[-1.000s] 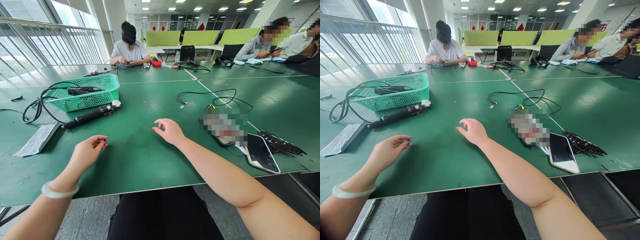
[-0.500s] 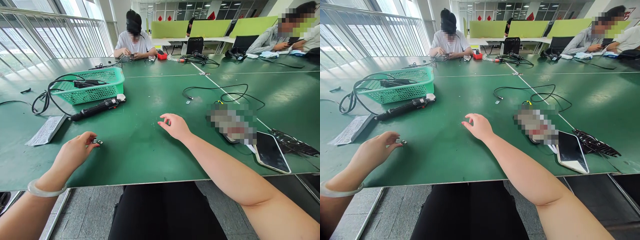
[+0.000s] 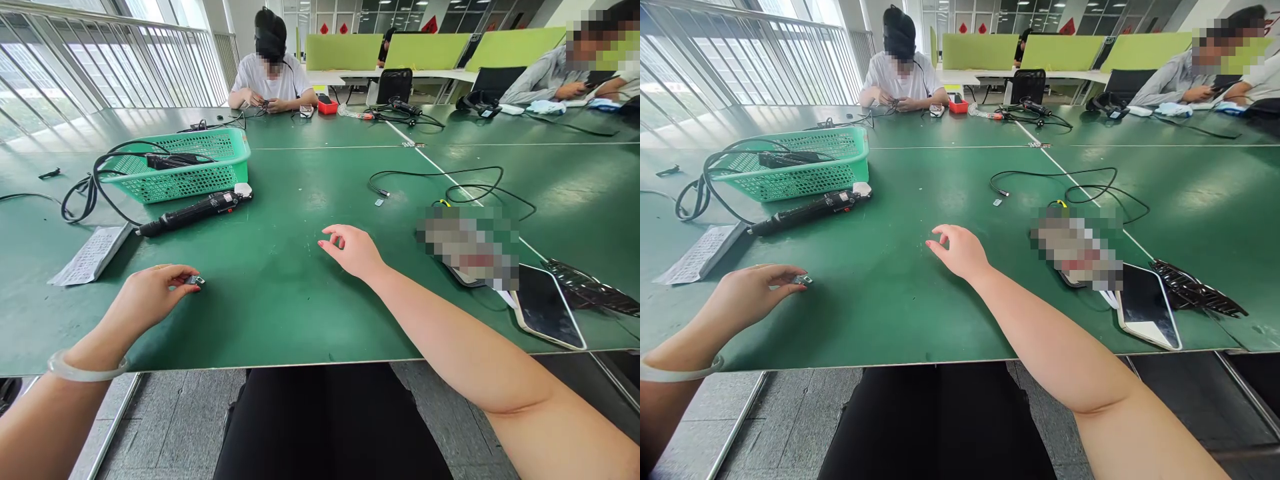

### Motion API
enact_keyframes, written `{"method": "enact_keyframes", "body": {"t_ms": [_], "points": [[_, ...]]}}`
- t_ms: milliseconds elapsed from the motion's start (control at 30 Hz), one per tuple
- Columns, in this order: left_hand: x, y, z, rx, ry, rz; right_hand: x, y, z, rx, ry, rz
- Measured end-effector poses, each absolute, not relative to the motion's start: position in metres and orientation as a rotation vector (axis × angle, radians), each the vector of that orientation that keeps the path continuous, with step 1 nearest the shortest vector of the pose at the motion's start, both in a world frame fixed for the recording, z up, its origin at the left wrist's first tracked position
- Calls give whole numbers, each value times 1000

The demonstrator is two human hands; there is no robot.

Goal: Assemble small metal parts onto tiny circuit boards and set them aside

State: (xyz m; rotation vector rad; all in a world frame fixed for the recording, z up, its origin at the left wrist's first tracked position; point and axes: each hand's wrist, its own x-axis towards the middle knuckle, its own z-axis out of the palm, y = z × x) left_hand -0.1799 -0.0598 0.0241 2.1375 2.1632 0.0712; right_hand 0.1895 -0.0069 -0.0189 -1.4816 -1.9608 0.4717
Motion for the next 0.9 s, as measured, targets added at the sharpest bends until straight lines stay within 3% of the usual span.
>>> {"method": "enact_keyframes", "body": {"t_ms": [900], "points": [[-183,-56,22,2008,2233,215,191,-7,-18,-1483,-1927,513]]}}
